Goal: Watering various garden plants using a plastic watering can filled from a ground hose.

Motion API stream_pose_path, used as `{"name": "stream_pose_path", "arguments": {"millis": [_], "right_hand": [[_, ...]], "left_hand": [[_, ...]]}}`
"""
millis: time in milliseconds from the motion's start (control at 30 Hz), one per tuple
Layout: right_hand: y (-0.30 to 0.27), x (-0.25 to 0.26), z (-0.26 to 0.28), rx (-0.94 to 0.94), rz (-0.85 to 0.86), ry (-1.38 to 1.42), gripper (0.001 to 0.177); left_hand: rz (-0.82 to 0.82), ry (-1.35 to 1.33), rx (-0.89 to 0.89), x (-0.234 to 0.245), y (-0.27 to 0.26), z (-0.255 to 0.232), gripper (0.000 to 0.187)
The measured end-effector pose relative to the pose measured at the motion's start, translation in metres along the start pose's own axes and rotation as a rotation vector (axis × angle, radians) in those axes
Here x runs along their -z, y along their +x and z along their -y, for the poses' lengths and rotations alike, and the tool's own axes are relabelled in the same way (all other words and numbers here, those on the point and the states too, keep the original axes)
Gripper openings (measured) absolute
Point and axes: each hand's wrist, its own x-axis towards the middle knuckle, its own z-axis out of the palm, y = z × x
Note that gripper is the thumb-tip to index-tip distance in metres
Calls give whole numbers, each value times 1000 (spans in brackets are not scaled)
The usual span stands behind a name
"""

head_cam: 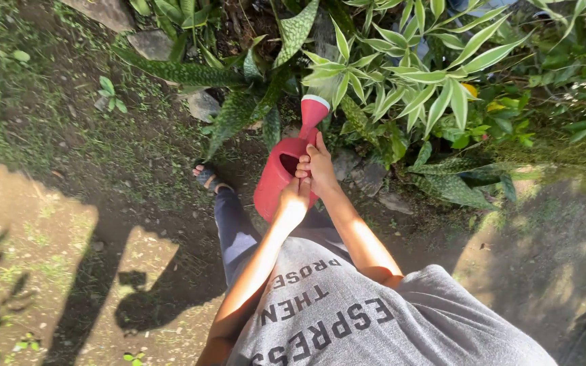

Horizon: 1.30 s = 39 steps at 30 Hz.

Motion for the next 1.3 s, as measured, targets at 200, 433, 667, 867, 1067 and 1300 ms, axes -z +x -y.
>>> {"name": "stream_pose_path", "arguments": {"millis": [200, 433, 667, 867, 1067, 1300], "right_hand": [[-11, -97, -42, -87, 107, -191, 66], [-28, -204, -57, -84, 265, -308, 63], [-47, -268, -50, -41, 242, -153, 61], [-42, -298, -58, 7, 185, -22, 65], [-31, -294, -51, 63, 132, 61, 69], [-15, -321, -51, 109, 140, 129, 71]], "left_hand": [[-235, -123, -57, 63, -1, 51, 34], [-377, -121, -73, 162, -29, 39, 32], [-494, 294, -429, 218, -1, 81, 20], [-185, -38, -64, 291, -30, 15, 42], [-164, -44, -105, 305, -29, -5, 38], [-175, -32, -146, 341, -30, -30, 34]]}}
